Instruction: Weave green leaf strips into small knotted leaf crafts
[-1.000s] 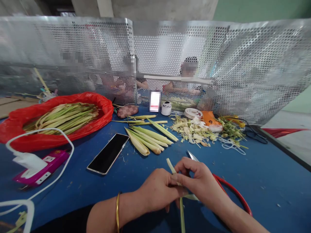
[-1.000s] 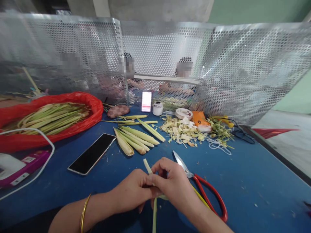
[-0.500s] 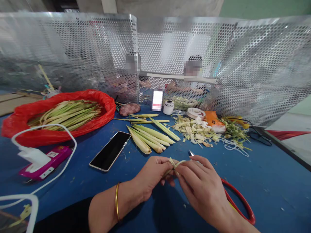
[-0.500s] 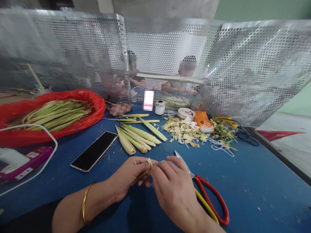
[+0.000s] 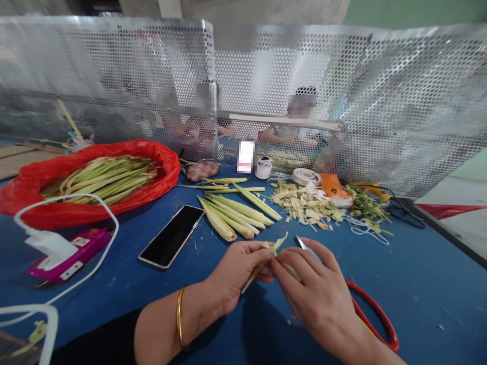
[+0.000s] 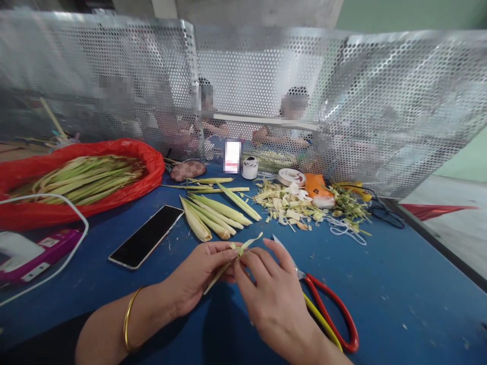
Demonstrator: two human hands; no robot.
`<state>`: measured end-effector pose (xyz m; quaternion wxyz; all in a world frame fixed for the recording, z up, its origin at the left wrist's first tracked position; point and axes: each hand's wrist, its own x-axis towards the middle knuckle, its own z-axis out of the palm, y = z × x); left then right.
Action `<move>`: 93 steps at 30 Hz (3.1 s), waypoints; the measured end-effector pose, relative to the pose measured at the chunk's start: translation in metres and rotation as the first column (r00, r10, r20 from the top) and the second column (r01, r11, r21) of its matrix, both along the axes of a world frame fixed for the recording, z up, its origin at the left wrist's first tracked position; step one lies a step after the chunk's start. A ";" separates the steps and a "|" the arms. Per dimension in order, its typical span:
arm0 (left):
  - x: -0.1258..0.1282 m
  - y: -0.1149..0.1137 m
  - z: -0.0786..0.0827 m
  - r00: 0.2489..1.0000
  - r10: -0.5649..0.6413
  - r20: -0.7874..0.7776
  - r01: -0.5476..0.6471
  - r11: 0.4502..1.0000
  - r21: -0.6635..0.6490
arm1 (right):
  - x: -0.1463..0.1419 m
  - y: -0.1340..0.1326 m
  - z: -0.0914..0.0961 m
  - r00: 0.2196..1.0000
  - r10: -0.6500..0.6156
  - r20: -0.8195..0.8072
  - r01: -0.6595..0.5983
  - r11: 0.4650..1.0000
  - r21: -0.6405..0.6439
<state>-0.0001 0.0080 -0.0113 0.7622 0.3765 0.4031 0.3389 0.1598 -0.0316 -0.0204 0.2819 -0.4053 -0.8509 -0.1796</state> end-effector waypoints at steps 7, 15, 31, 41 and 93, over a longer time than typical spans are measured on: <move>0.003 0.000 -0.007 0.996 0.060 0.059 -0.063 0.997 0.038 | -0.006 -0.002 0.007 0.997 0.071 -0.026 -0.072 0.997 -0.024; 0.006 -0.007 -0.005 0.992 0.075 0.104 -0.076 0.997 0.006 | -0.016 0.001 -0.007 0.981 0.139 0.133 -0.143 0.989 0.022; 0.004 -0.002 -0.001 0.997 0.013 -0.080 -0.004 0.994 0.105 | -0.002 0.012 0.004 0.569 -0.445 -0.692 -0.211 0.734 -0.646; 0.004 0.001 -0.004 0.993 0.076 -0.087 -0.062 0.987 0.151 | 0.000 0.019 -0.002 0.575 -0.547 -0.609 -0.284 0.564 -0.775; 0.001 0.006 -0.003 0.978 0.193 -0.075 -0.186 0.979 0.088 | 0.006 0.015 0.005 0.937 -0.138 -0.322 0.067 0.973 -0.222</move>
